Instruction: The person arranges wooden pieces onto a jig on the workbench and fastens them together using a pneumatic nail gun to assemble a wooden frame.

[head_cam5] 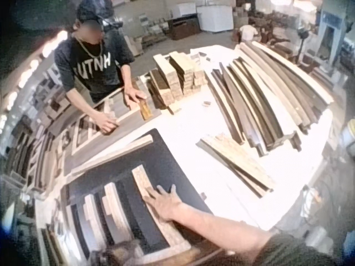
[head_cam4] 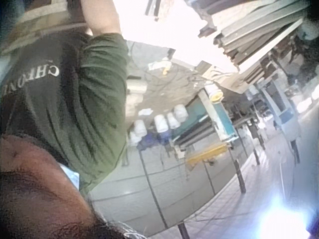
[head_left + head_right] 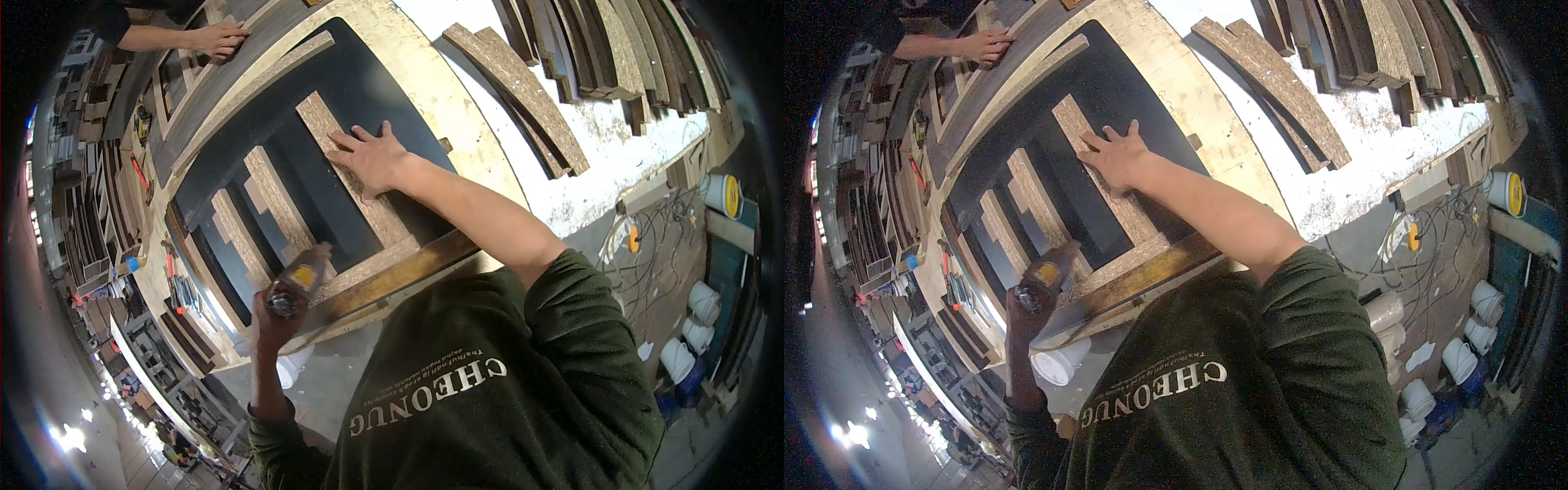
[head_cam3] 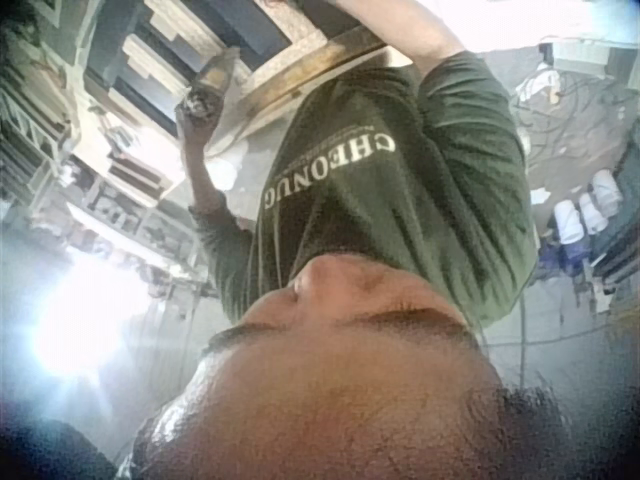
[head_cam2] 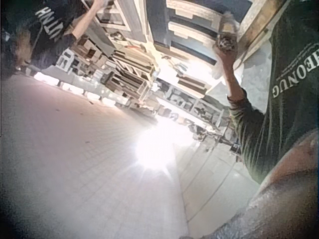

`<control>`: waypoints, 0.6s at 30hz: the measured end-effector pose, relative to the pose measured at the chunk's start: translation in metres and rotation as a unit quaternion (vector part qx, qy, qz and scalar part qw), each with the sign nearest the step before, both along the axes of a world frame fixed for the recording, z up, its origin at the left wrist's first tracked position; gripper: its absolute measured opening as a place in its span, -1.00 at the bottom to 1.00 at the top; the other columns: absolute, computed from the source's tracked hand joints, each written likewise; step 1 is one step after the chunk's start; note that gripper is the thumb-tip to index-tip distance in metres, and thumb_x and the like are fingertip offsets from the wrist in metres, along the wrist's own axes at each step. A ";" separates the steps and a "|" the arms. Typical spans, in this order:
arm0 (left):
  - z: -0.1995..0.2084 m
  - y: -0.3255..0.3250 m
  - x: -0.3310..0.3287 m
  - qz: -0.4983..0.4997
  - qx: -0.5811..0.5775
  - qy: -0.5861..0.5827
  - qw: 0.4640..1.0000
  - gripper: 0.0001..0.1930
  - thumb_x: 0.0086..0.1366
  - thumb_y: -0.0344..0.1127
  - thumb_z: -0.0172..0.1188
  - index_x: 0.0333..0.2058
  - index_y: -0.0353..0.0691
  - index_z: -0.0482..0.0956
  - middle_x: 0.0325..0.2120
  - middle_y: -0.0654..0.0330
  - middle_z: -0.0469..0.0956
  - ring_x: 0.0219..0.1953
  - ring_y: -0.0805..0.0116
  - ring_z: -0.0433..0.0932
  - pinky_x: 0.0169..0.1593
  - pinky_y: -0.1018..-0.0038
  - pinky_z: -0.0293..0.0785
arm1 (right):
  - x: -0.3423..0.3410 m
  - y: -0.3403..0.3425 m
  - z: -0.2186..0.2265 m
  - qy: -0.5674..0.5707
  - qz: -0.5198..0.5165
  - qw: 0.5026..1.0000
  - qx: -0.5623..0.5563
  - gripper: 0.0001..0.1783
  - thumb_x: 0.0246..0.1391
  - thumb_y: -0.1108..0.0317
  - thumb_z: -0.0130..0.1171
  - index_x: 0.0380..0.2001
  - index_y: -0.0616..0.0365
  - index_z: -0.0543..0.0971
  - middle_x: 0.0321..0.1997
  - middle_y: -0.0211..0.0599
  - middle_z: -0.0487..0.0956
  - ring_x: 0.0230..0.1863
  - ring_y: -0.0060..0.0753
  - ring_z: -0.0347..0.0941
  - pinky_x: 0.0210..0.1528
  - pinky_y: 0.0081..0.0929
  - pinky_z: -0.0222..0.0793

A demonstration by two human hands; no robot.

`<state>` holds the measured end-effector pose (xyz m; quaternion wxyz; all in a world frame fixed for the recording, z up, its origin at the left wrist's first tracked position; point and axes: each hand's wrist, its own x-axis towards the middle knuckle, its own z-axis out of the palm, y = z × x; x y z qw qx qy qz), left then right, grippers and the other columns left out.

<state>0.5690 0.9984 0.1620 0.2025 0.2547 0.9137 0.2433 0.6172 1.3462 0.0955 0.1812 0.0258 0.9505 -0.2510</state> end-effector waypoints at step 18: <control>0.017 0.113 0.041 -0.219 -0.079 -0.174 0.957 -0.75 -0.07 -0.37 0.36 -0.37 -0.28 0.56 -0.52 0.06 0.59 -0.47 0.19 0.60 -0.31 0.41 0.49 | 0.008 0.011 -0.022 0.054 -0.003 0.996 -0.068 0.19 -0.41 -0.05 0.46 0.33 -0.16 0.07 0.46 -0.53 -0.12 0.46 -0.21 -0.25 0.32 0.41 -0.40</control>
